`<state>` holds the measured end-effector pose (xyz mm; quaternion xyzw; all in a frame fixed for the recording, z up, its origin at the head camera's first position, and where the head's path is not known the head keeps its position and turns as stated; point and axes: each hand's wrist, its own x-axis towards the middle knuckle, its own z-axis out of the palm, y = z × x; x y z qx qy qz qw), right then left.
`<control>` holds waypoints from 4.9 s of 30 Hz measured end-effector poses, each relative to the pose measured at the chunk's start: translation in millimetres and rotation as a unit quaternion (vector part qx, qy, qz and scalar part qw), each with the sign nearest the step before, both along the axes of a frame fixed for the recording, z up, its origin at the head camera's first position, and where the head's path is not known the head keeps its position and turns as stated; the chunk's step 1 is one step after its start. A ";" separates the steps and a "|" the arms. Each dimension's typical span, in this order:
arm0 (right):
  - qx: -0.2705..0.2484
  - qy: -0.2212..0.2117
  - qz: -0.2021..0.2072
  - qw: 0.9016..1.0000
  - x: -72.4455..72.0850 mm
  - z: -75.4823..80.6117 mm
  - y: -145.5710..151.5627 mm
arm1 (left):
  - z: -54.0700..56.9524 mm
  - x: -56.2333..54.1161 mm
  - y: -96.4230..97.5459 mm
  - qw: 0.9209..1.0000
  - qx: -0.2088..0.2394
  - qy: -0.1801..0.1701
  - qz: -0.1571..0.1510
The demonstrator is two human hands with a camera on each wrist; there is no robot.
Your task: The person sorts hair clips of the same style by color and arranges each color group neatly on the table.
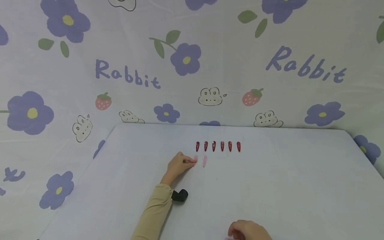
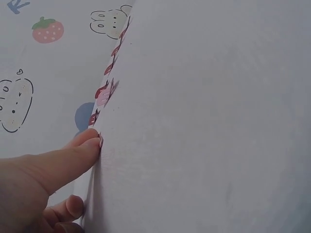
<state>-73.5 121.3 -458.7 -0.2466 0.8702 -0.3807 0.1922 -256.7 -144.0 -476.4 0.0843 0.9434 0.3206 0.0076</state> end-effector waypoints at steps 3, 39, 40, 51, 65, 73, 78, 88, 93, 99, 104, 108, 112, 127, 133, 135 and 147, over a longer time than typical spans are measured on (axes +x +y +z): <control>-0.011 -0.019 -0.007 1.000 0.0 -0.4 -0.4 | -0.7 -0.6 -0.1 1.000 0.000 -0.001 0.000; -0.182 0.057 0.089 0.978 -19.0 3.3 10.7 | -3.3 0.5 1.3 1.000 -0.007 -0.005 -0.007; -0.183 0.061 0.090 0.977 -20.7 4.4 10.2 | -3.0 0.5 1.2 1.000 -0.007 -0.005 -0.007; -0.157 0.075 0.074 0.982 -57.0 18.3 2.8 | -2.4 -1.0 0.3 1.000 -0.001 -0.005 -0.002; -0.112 0.082 0.004 0.990 -125.1 27.7 -20.2 | -5.6 -5.6 0.8 1.000 0.008 -0.014 0.005; -0.102 0.108 -0.027 0.989 -145.2 21.2 -23.8 | -4.8 -7.8 -1.4 1.000 -0.001 -0.025 0.007; -0.111 0.072 -0.074 0.989 -162.5 16.1 -25.5 | -4.3 -7.8 -2.4 1.000 -0.004 -0.023 0.004; -0.098 0.051 -0.141 0.984 -181.8 -4.0 -34.5 | -4.3 -5.4 -0.1 1.000 -0.001 -0.028 0.006; -0.091 0.061 -0.155 0.982 -185.0 -9.7 -36.7 | -4.3 -4.5 1.8 1.000 0.000 -0.030 0.004; -0.090 0.065 -0.184 0.977 -192.6 -13.8 -44.1 | -2.1 -4.0 0.0 0.999 0.004 -0.029 0.011; -0.079 0.111 -0.175 0.975 -198.2 -20.1 -47.3 | -0.6 -3.8 0.2 0.999 0.004 -0.033 0.015; -0.047 0.157 -0.164 0.973 -199.6 -24.2 -47.1 | -0.4 -3.9 0.2 0.999 0.003 -0.032 0.014; -0.025 0.163 -0.160 0.973 -200.4 -25.2 -46.9 | -0.5 -3.7 -0.2 0.999 0.002 -0.033 0.019; -0.012 0.153 -0.168 0.974 -200.2 -21.6 -45.2 | -1.7 -5.5 0.3 0.999 -0.002 -0.030 0.019; -0.011 0.158 -0.179 0.971 -199.6 -21.4 -45.6 | -2.2 -5.6 0.1 0.999 -0.003 -0.027 0.018; -0.010 0.157 -0.180 0.971 -199.3 -21.6 -45.5 | -2.4 -5.7 0.2 0.999 -0.003 -0.026 0.019; -0.018 0.106 -0.189 0.976 -195.4 -15.9 -44.5 | -0.3 -5.2 1.2 0.999 0.002 -0.037 0.024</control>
